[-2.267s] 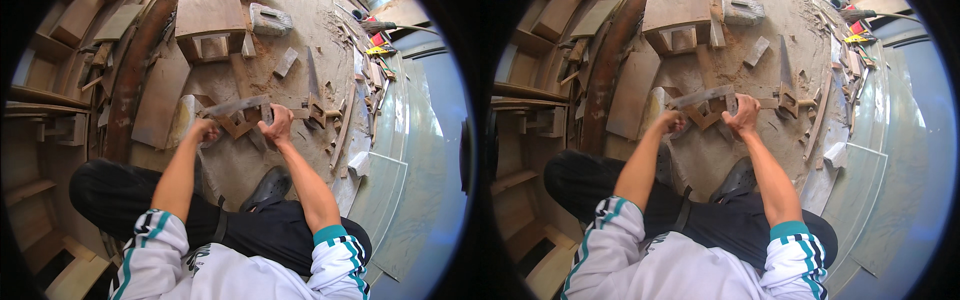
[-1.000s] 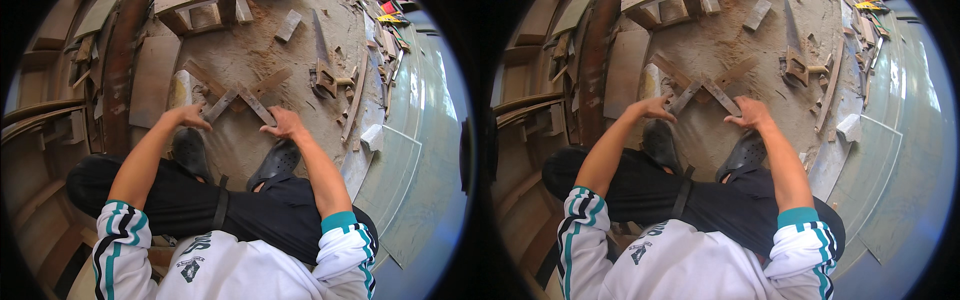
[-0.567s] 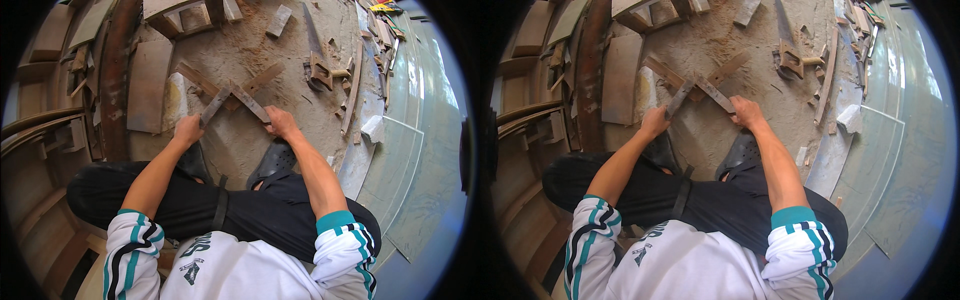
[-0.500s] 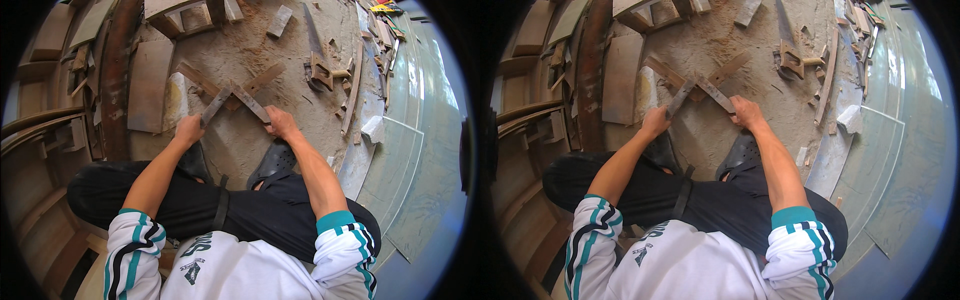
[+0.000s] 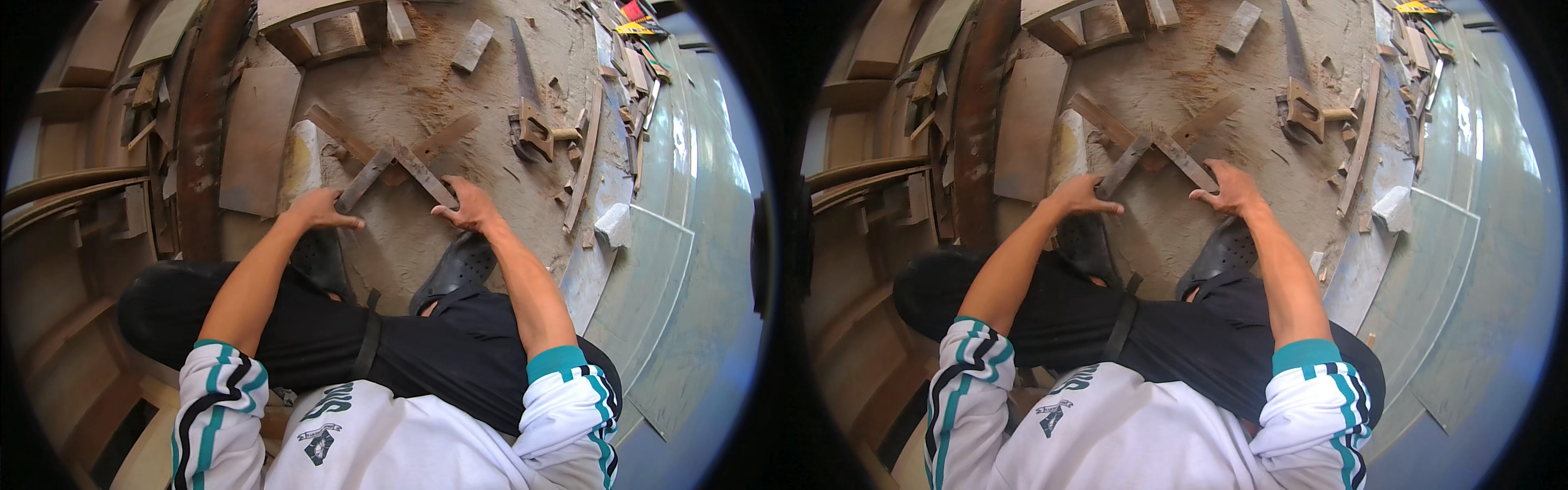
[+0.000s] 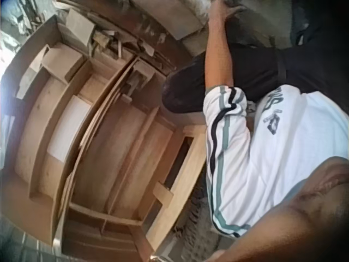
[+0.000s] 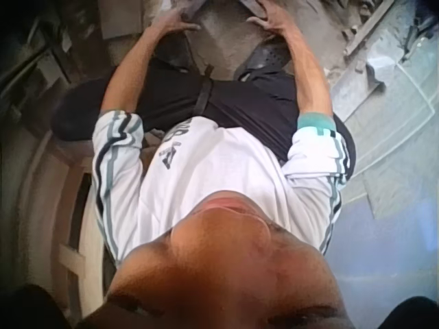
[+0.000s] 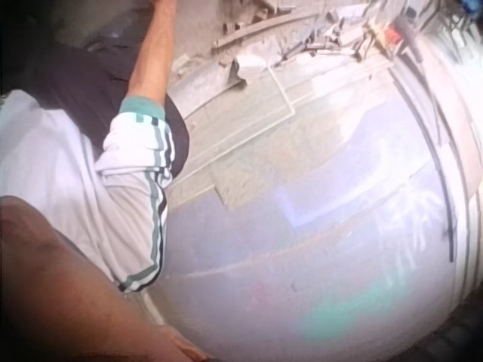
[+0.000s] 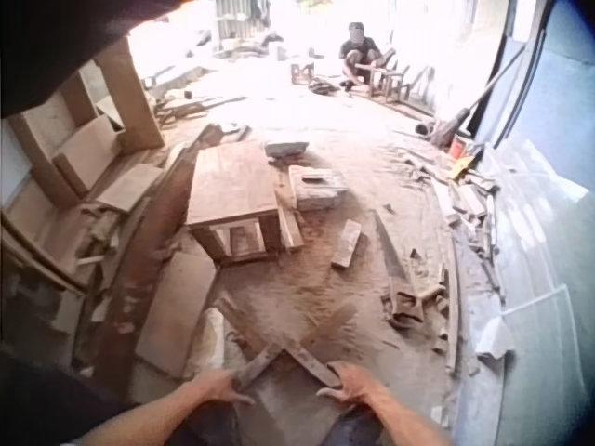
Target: The person sits on the floor and uses a hand saw to cut a small wooden frame. They hold the frame steady with one hand while sawing with the other, then inspect the cut pieces.
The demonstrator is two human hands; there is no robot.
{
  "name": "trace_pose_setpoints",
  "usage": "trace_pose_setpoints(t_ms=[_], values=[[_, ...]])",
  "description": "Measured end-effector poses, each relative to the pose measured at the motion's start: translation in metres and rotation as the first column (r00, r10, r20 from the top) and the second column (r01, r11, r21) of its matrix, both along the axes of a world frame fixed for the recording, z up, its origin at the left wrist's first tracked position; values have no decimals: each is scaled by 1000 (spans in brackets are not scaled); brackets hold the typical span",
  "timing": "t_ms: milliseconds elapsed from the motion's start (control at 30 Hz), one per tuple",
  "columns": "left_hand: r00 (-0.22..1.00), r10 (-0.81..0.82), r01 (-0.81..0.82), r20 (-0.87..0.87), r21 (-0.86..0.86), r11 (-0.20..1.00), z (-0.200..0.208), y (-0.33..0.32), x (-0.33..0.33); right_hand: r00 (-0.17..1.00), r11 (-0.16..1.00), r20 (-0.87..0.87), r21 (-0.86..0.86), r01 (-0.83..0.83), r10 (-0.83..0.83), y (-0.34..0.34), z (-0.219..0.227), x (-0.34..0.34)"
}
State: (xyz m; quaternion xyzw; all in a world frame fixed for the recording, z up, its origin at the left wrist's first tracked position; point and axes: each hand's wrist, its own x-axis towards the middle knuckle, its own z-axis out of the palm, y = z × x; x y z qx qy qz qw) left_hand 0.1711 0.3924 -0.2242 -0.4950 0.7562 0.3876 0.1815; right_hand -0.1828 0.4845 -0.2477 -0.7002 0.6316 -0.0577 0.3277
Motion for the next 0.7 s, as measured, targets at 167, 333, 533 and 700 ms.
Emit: trace_pose_setpoints(t_ms=[167, 333, 533, 700], values=[[574, 799, -719, -180, 355, 597, -19, -44, -14, 727, 790, 325, 135, 598, -605, -31, -31, 3], [129, 948, -873, -292, 420, 248, -22, -55, -42, 505, 625, 372, 389, 677, -779, -77, -28, 29], [201, 944, -925, -261, 267, 271, -58, -62, -52, 353, 513, 383, 508, 692, -854, -92, -24, 38], [94, 968, -939, -234, 302, 164, -38, -63, -85, 458, 524, 257, 364, 770, -851, -88, -47, 29]])
